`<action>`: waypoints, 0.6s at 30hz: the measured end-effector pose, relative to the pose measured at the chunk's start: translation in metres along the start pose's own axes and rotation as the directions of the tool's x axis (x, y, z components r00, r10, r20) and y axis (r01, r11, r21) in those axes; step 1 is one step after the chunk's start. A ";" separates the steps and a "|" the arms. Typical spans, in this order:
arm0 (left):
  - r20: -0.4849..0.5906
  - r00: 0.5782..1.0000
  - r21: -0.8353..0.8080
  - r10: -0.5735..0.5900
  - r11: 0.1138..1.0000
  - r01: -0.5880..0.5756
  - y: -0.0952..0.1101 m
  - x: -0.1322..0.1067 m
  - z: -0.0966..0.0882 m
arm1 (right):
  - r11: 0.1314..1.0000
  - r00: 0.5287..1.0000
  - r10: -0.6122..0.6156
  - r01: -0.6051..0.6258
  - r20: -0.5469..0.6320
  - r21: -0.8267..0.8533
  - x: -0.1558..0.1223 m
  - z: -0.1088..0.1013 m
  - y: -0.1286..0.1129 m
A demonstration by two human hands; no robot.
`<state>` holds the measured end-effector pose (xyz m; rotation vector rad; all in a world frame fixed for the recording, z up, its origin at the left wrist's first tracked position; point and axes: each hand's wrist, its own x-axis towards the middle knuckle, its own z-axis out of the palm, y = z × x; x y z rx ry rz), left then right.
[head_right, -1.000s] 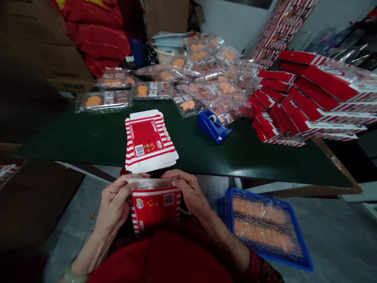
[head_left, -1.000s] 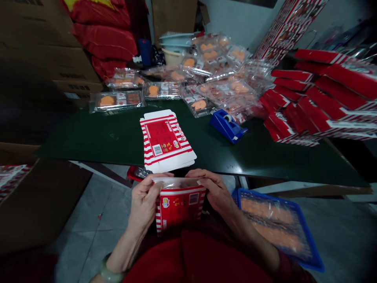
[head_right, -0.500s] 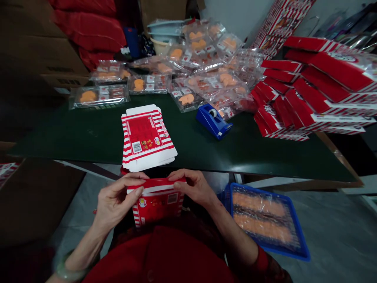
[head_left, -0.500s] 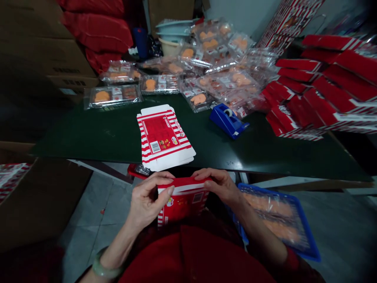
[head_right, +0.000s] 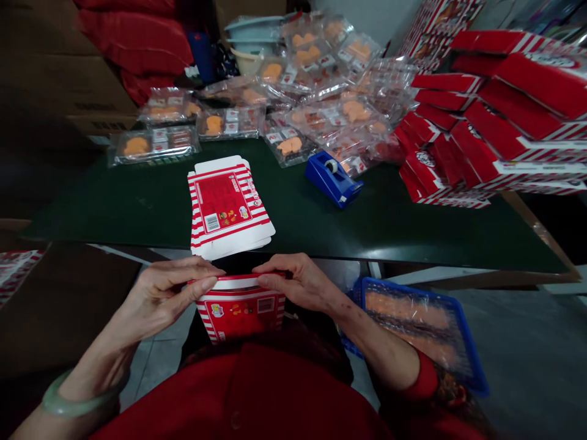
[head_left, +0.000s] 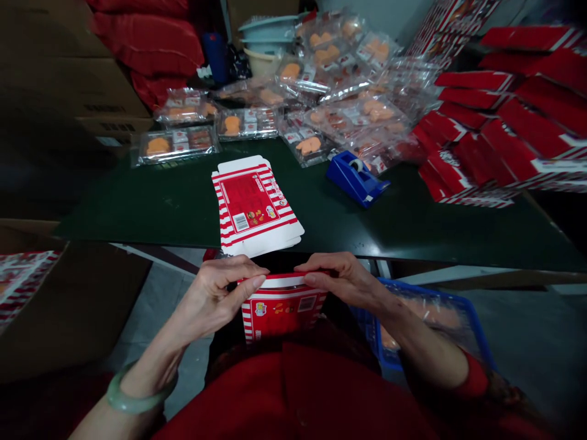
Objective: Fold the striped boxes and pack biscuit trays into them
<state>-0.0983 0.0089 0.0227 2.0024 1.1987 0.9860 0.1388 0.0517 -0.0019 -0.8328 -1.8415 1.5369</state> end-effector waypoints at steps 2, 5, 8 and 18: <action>-0.004 0.999 0.024 0.034 0.999 -0.034 -0.003 -0.002 0.001 | 0.996 0.998 -0.056 0.055 -0.010 -0.068 0.001 0.001 0.001; -0.092 0.981 0.113 0.172 0.980 -0.161 -0.013 -0.007 0.007 | 0.967 0.980 -0.191 0.179 -0.054 -0.184 0.001 0.006 0.009; -0.170 0.947 0.276 0.274 0.935 -0.221 -0.025 -0.016 0.015 | 0.924 0.946 -0.312 0.279 -0.092 -0.263 0.001 0.012 0.021; 0.121 0.985 0.079 0.121 0.988 -0.131 -0.009 0.001 -0.005 | 0.885 0.944 -0.328 0.295 -0.034 -0.360 -0.001 0.012 0.015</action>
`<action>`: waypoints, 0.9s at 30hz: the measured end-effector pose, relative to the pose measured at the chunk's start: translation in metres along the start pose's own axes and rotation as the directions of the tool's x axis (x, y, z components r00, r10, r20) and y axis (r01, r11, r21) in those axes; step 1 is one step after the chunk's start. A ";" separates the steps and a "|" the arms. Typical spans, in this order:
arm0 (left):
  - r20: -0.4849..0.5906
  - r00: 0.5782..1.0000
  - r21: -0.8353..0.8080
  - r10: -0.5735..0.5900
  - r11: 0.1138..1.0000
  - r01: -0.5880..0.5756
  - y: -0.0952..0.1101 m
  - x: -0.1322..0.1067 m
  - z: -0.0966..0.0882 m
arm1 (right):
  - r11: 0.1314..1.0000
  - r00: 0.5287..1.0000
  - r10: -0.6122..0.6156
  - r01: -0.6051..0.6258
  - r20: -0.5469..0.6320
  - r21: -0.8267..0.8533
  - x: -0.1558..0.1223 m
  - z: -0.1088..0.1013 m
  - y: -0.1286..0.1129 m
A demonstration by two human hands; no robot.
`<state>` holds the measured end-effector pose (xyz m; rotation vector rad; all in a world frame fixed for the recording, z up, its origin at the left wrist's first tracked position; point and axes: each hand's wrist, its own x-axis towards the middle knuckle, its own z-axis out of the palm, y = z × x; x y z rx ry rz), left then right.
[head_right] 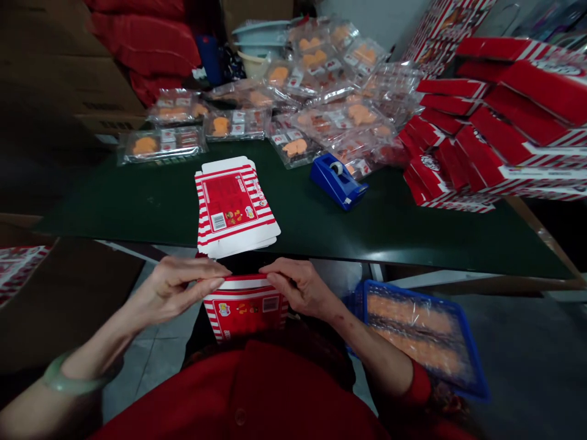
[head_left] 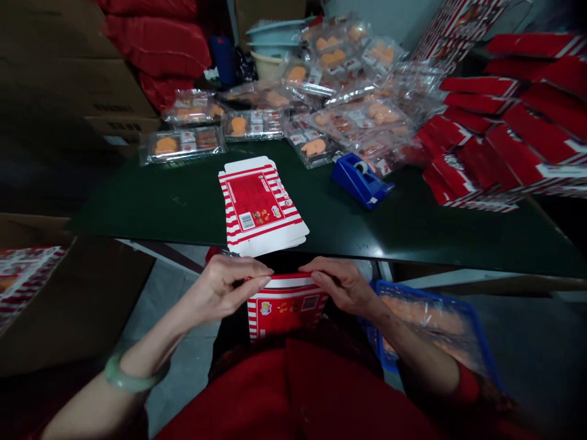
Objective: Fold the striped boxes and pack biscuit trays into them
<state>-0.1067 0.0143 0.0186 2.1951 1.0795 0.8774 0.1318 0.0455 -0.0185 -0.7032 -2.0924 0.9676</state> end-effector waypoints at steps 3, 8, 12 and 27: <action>0.102 0.995 -0.039 -0.016 0.999 0.020 0.001 0.009 -0.005 | 1.000 1.000 0.013 -0.013 -0.004 -0.012 0.000 -0.003 -0.003; -0.051 0.989 0.141 0.138 0.982 -0.129 0.001 -0.006 0.012 | 1.000 0.997 0.017 -0.017 -0.069 0.010 -0.011 0.002 0.003; -0.093 0.959 0.294 0.268 0.928 -0.231 0.000 -0.022 0.024 | 0.999 0.994 -0.002 0.007 -0.112 0.045 -0.020 0.003 0.009; -0.499 0.865 -0.061 -0.048 0.998 0.019 -0.008 -0.022 0.064 | 1.000 0.947 -0.011 0.011 -0.321 -0.001 -0.031 0.046 0.015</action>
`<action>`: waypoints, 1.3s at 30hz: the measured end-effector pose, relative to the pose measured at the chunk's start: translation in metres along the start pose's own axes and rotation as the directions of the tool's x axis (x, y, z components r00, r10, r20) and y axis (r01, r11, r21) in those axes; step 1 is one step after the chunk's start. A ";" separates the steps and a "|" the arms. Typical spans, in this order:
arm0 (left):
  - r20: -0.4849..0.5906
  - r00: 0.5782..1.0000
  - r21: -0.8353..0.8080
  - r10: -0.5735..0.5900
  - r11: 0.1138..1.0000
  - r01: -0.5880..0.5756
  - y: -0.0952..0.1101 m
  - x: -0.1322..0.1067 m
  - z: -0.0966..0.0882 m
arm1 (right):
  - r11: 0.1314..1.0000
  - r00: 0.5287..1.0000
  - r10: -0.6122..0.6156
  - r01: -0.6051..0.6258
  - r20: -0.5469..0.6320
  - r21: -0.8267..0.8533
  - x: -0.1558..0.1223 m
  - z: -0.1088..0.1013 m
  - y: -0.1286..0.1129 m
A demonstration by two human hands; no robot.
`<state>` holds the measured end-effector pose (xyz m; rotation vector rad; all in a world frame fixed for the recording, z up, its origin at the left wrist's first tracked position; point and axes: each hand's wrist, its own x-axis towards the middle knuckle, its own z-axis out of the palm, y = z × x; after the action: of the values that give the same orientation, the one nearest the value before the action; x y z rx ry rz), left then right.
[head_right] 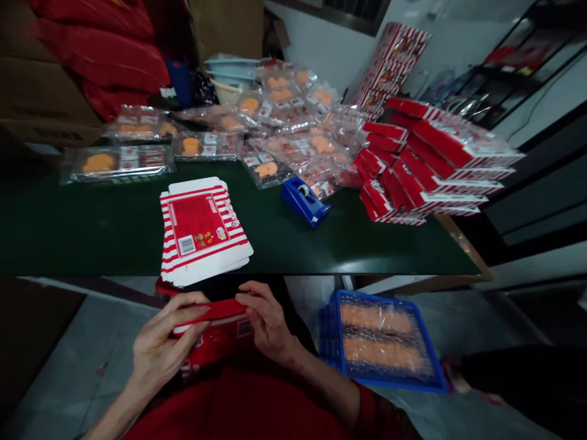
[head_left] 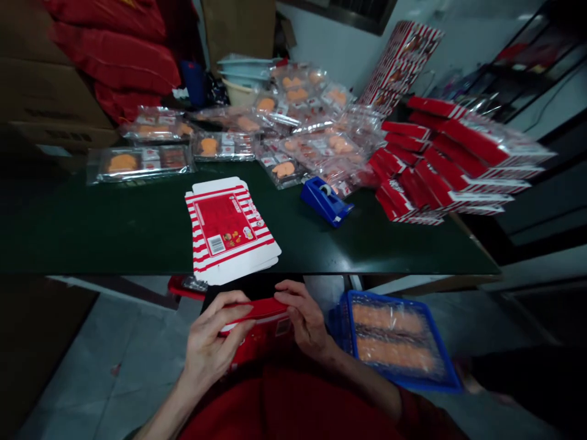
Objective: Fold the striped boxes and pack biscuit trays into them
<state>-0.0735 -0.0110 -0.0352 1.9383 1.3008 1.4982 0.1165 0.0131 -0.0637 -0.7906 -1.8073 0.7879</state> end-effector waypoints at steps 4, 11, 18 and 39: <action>-0.058 0.998 -0.042 -0.009 0.999 0.007 -0.008 0.006 -0.002 | 0.975 0.983 0.185 -0.186 0.014 0.118 0.007 -0.004 -0.003; -0.109 0.992 -0.057 -0.067 0.997 0.061 -0.017 0.004 -0.005 | 0.934 0.957 0.287 -0.271 -0.036 0.232 0.011 0.001 0.005; -0.060 0.998 0.005 -0.027 1.000 0.027 -0.027 0.003 -0.003 | 0.974 0.981 0.193 -0.192 0.005 0.122 0.025 -0.015 0.011; -0.053 0.996 0.154 0.070 0.986 -0.061 -0.041 0.007 -0.003 | 0.402 0.440 0.877 -0.892 -0.195 -0.207 0.200 -0.183 0.082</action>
<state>-0.0940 0.0151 -0.0606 2.0651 1.4269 1.5373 0.2379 0.2504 0.0313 -2.0628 -1.3400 1.1530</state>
